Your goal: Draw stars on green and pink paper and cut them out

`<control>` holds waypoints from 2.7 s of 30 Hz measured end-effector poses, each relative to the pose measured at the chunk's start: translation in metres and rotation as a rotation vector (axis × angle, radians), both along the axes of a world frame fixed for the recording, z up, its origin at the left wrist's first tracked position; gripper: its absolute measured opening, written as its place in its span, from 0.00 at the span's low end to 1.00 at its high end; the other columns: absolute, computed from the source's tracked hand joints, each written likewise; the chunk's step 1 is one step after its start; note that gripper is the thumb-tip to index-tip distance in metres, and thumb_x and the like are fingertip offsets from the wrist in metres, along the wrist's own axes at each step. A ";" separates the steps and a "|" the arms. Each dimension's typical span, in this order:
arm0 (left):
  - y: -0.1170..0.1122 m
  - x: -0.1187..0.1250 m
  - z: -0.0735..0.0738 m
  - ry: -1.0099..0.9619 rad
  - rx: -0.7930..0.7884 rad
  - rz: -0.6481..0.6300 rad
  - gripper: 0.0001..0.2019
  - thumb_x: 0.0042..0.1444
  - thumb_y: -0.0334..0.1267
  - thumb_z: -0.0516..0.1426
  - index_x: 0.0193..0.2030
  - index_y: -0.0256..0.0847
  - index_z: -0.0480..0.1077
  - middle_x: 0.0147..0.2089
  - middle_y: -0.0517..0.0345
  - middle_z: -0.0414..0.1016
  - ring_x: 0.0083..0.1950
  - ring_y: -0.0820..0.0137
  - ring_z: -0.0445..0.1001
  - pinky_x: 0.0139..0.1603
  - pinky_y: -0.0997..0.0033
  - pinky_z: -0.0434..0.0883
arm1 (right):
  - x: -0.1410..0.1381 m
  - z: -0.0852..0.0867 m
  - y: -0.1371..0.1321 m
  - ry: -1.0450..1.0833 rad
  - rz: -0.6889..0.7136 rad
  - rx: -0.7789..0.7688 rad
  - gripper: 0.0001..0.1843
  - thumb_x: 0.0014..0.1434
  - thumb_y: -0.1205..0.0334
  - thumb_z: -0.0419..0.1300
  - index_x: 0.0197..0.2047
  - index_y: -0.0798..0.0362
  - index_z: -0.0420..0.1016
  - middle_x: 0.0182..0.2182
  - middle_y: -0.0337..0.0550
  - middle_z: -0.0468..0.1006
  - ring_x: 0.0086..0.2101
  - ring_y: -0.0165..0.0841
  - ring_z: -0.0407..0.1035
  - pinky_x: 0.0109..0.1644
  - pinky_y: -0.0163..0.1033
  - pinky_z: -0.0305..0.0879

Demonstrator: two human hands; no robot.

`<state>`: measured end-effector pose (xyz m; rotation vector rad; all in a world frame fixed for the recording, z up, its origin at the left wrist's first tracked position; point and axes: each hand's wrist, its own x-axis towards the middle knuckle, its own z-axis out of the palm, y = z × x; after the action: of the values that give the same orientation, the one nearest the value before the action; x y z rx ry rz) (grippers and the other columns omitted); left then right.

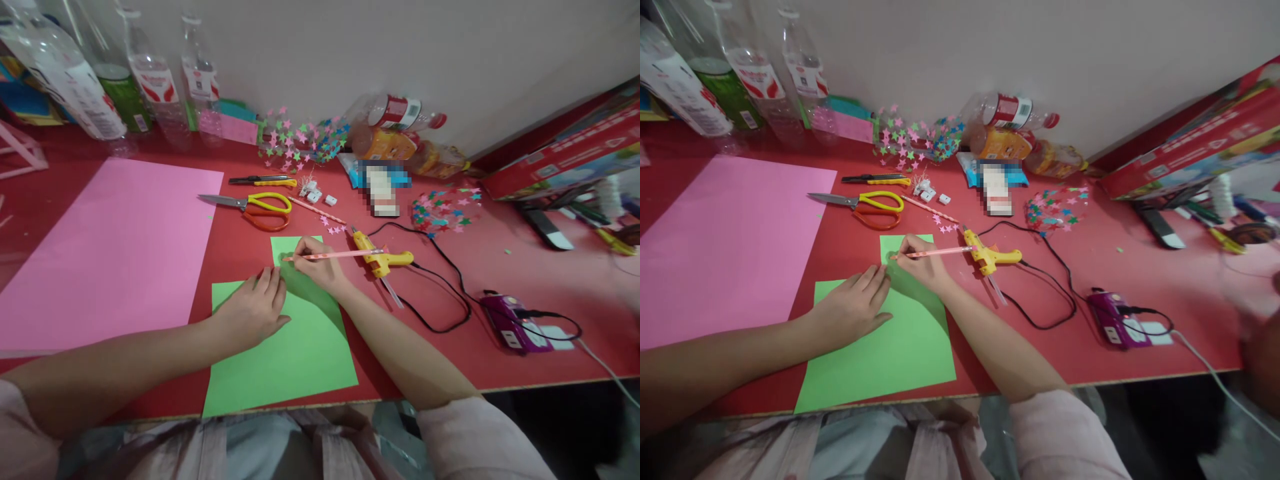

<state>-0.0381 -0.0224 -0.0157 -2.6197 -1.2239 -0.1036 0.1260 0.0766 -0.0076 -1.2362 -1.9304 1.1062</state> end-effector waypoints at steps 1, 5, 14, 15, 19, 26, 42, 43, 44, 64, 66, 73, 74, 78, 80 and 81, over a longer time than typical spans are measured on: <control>0.000 0.000 0.000 0.001 -0.006 0.002 0.28 0.64 0.49 0.47 0.57 0.22 0.67 0.58 0.29 0.69 0.58 0.50 0.69 0.52 0.56 0.68 | 0.000 -0.001 0.000 0.000 0.000 0.002 0.05 0.47 0.64 0.54 0.22 0.51 0.61 0.19 0.34 0.65 0.24 0.27 0.58 0.27 0.33 0.53; 0.000 0.000 -0.001 0.010 -0.019 0.012 0.28 0.64 0.49 0.47 0.57 0.24 0.66 0.59 0.30 0.68 0.59 0.51 0.68 0.53 0.56 0.67 | -0.001 -0.004 0.000 0.027 0.011 0.004 0.05 0.48 0.63 0.55 0.23 0.51 0.62 0.19 0.34 0.65 0.24 0.27 0.59 0.27 0.33 0.54; 0.001 0.000 -0.002 0.001 0.009 -0.013 0.29 0.64 0.49 0.47 0.56 0.20 0.67 0.57 0.27 0.69 0.57 0.48 0.69 0.51 0.56 0.68 | -0.003 -0.003 -0.002 0.058 0.039 -0.007 0.08 0.52 0.59 0.58 0.25 0.50 0.63 0.21 0.35 0.67 0.25 0.28 0.61 0.30 0.35 0.57; 0.001 0.001 -0.002 0.001 0.008 -0.012 0.29 0.64 0.49 0.47 0.56 0.20 0.67 0.57 0.27 0.69 0.57 0.48 0.69 0.51 0.56 0.68 | -0.003 -0.003 -0.003 0.060 0.040 -0.009 0.08 0.52 0.59 0.58 0.26 0.50 0.63 0.21 0.35 0.67 0.25 0.28 0.61 0.30 0.35 0.58; 0.001 0.001 -0.001 0.010 -0.016 -0.002 0.29 0.64 0.49 0.48 0.57 0.21 0.66 0.57 0.27 0.69 0.58 0.49 0.69 0.51 0.56 0.68 | -0.002 -0.004 -0.003 0.071 0.047 -0.009 0.08 0.52 0.60 0.57 0.25 0.50 0.62 0.21 0.35 0.65 0.25 0.28 0.61 0.30 0.36 0.58; 0.001 0.000 -0.001 0.009 0.001 -0.006 0.29 0.64 0.49 0.47 0.57 0.21 0.67 0.58 0.28 0.69 0.57 0.48 0.69 0.51 0.56 0.69 | -0.002 -0.004 -0.003 0.041 0.021 0.042 0.08 0.51 0.63 0.56 0.24 0.51 0.61 0.21 0.33 0.64 0.23 0.26 0.57 0.27 0.34 0.54; 0.001 0.000 -0.001 0.015 0.024 -0.007 0.28 0.64 0.49 0.48 0.56 0.22 0.68 0.57 0.30 0.70 0.57 0.49 0.70 0.51 0.57 0.70 | 0.001 -0.006 -0.004 0.035 -0.070 0.118 0.08 0.49 0.65 0.55 0.23 0.51 0.59 0.19 0.33 0.62 0.22 0.26 0.55 0.25 0.33 0.51; 0.001 0.000 -0.001 0.014 0.026 -0.009 0.28 0.64 0.49 0.48 0.56 0.22 0.68 0.57 0.30 0.70 0.57 0.49 0.70 0.51 0.57 0.70 | 0.001 -0.006 -0.004 0.034 -0.075 0.121 0.07 0.49 0.66 0.55 0.23 0.51 0.59 0.19 0.33 0.62 0.23 0.26 0.55 0.25 0.33 0.51; 0.001 0.000 -0.001 0.012 0.028 -0.011 0.28 0.64 0.49 0.48 0.56 0.22 0.68 0.57 0.30 0.70 0.57 0.49 0.70 0.51 0.57 0.70 | 0.001 -0.007 -0.004 0.033 -0.079 0.124 0.07 0.49 0.66 0.55 0.23 0.51 0.59 0.19 0.33 0.62 0.23 0.26 0.55 0.25 0.33 0.51; 0.000 0.000 -0.002 -0.007 -0.023 -0.001 0.29 0.64 0.49 0.49 0.57 0.22 0.67 0.58 0.27 0.68 0.59 0.48 0.68 0.53 0.55 0.68 | 0.002 -0.009 -0.003 0.055 0.024 0.112 0.06 0.50 0.65 0.54 0.23 0.51 0.60 0.19 0.32 0.62 0.22 0.25 0.54 0.24 0.32 0.50; 0.000 0.000 -0.002 -0.009 -0.019 -0.002 0.29 0.63 0.49 0.49 0.57 0.22 0.67 0.58 0.27 0.68 0.59 0.48 0.68 0.52 0.55 0.68 | 0.002 -0.010 -0.003 0.053 0.038 0.113 0.06 0.50 0.65 0.54 0.23 0.51 0.60 0.19 0.32 0.61 0.22 0.25 0.55 0.24 0.32 0.51; 0.001 0.001 -0.001 -0.001 0.003 0.004 0.28 0.64 0.50 0.48 0.56 0.23 0.68 0.57 0.29 0.69 0.58 0.49 0.69 0.52 0.56 0.69 | 0.001 -0.011 -0.004 0.059 0.071 0.100 0.06 0.50 0.64 0.54 0.24 0.51 0.62 0.20 0.33 0.63 0.22 0.25 0.56 0.24 0.32 0.52; 0.001 0.001 -0.001 -0.003 0.004 0.006 0.28 0.64 0.50 0.48 0.56 0.23 0.68 0.57 0.29 0.69 0.58 0.49 0.69 0.52 0.56 0.69 | 0.001 -0.010 -0.004 0.056 0.073 0.100 0.06 0.51 0.64 0.55 0.24 0.51 0.62 0.19 0.33 0.63 0.22 0.25 0.56 0.24 0.32 0.52; 0.001 0.000 -0.002 -0.007 0.018 -0.001 0.28 0.63 0.50 0.49 0.56 0.23 0.68 0.57 0.29 0.70 0.58 0.49 0.69 0.52 0.57 0.69 | 0.001 -0.010 -0.005 0.041 0.080 0.108 0.06 0.51 0.64 0.55 0.24 0.51 0.62 0.19 0.33 0.63 0.22 0.25 0.56 0.25 0.32 0.52; 0.001 0.000 -0.003 -0.005 0.025 -0.006 0.28 0.63 0.50 0.49 0.56 0.23 0.68 0.57 0.30 0.70 0.58 0.50 0.69 0.52 0.57 0.68 | 0.000 -0.009 -0.006 0.024 0.083 0.106 0.05 0.51 0.64 0.55 0.25 0.51 0.62 0.19 0.33 0.64 0.22 0.25 0.56 0.25 0.33 0.53; 0.001 0.000 -0.003 -0.003 0.028 -0.007 0.28 0.63 0.50 0.49 0.56 0.23 0.68 0.57 0.30 0.70 0.58 0.50 0.70 0.52 0.57 0.68 | 0.000 -0.008 -0.006 0.016 0.086 0.104 0.05 0.51 0.64 0.55 0.25 0.51 0.62 0.19 0.33 0.64 0.22 0.25 0.56 0.25 0.33 0.53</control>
<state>-0.0382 -0.0214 -0.0184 -2.6008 -1.2054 -0.1249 0.1260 0.0706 -0.0156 -1.0948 -2.0192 1.0408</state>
